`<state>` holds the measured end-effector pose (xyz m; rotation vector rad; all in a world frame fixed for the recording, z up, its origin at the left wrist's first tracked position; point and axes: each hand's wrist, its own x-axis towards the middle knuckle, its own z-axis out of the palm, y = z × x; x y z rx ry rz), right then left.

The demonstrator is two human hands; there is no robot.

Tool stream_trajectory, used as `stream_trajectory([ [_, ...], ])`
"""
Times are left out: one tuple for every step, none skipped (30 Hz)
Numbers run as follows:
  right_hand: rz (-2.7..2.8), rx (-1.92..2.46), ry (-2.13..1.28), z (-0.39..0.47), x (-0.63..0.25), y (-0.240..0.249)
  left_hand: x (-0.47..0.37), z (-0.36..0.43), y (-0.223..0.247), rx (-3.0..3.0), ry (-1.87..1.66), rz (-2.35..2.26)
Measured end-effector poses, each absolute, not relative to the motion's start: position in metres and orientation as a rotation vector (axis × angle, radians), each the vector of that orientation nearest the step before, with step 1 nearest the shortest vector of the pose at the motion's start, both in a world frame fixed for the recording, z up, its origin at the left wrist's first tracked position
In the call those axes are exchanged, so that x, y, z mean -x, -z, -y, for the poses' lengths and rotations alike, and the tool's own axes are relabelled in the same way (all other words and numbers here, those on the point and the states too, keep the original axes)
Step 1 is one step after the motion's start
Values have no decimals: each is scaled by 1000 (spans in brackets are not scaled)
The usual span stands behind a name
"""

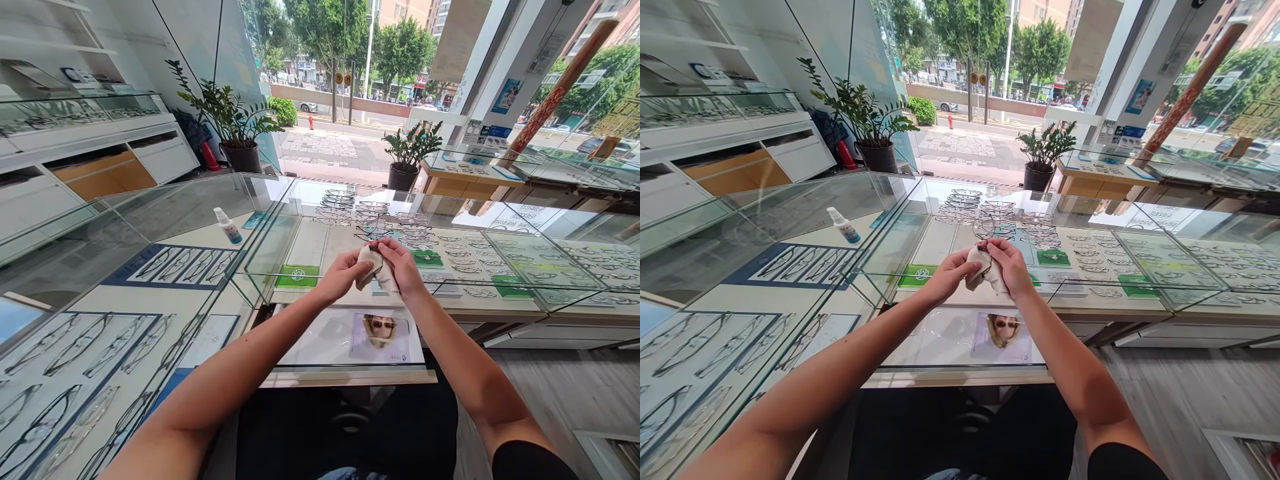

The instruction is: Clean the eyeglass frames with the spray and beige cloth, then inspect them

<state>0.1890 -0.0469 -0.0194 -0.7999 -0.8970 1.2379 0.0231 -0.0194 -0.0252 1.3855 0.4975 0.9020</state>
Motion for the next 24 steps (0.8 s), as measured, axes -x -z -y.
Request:
stream_trajectory([
  [903, 796, -1227, 47, -189, 19, -23, 20, 26, -1390, -900, -499],
  [905, 791, -1219, 48, -189, 18, -23, 20, 26, -1393, -893, -504],
  [902, 785, -1216, 48, -188, 18, -23, 20, 26, -1395, -883, -511],
  [895, 781, -1217, 49, -188, 18, -23, 20, 25, -1395, -873, -519],
  [885, 778, -1223, 49, -188, 18, -22, 20, 25, -1393, -867, -523],
  [874, 775, -1232, 49, -188, 18, -22, 20, 25, -1391, -864, -522],
  [866, 773, -1243, 49, -188, 18, -22, 20, 24, -1389, -866, -514],
  [862, 771, -1254, 49, -188, 18, -22, 20, 24, -1387, -871, -504],
  [863, 769, -1265, 49, -188, 18, -22, 20, 24, -1386, -876, -494],
  [866, 765, -1275, 49, -188, 18, -22, 20, 24, -1385, -880, -488],
  [872, 762, -1283, 49, -188, 18, -22, 20, 24, -1386, -880, -487],
  [882, 758, -1287, 49, -188, 18, -22, 19, 25, -1386, -875, -489],
  [894, 755, -1287, 49, -188, 18, -22, 18, 26, -1386, -868, -493],
  [909, 752, -1283, 50, -188, 18, -22, 18, 26, -1385, -863, -499],
  [927, 753, -1274, 50, -188, 18, -23, 17, 27, -1383, -861, -505],
  [948, 757, -1261, 50, -188, 18, -23, 16, 28, -1380, -863, -512],
  [970, 766, -1245, 50, -188, 18, -23, 16, 28, -1377, -869, -518],
  [990, 778, -1227, 50, -188, 19, -24, 15, 29, -1374, -878, -524],
  [1006, 790, -1210, 50, -188, 19, -24, 15, 29, -1370, -889, -528],
  [1019, 801, -1194, 49, -188, 20, -25, 15, 29, -1366, -900, -529],
  [1028, 810, -1180, 49, -189, 20, -25, 15, 30, -1364, -912, -528],
  [1035, 817, -1168, 49, -189, 21, -26, 15, 30, -1365, -924, -525],
  [1041, 822, -1158, 48, -189, 21, -26, 15, 30, -1370, -936, -521],
  [1045, 826, -1151, 48, -190, 21, -27, 16, 31, -1377, -947, -517],
])
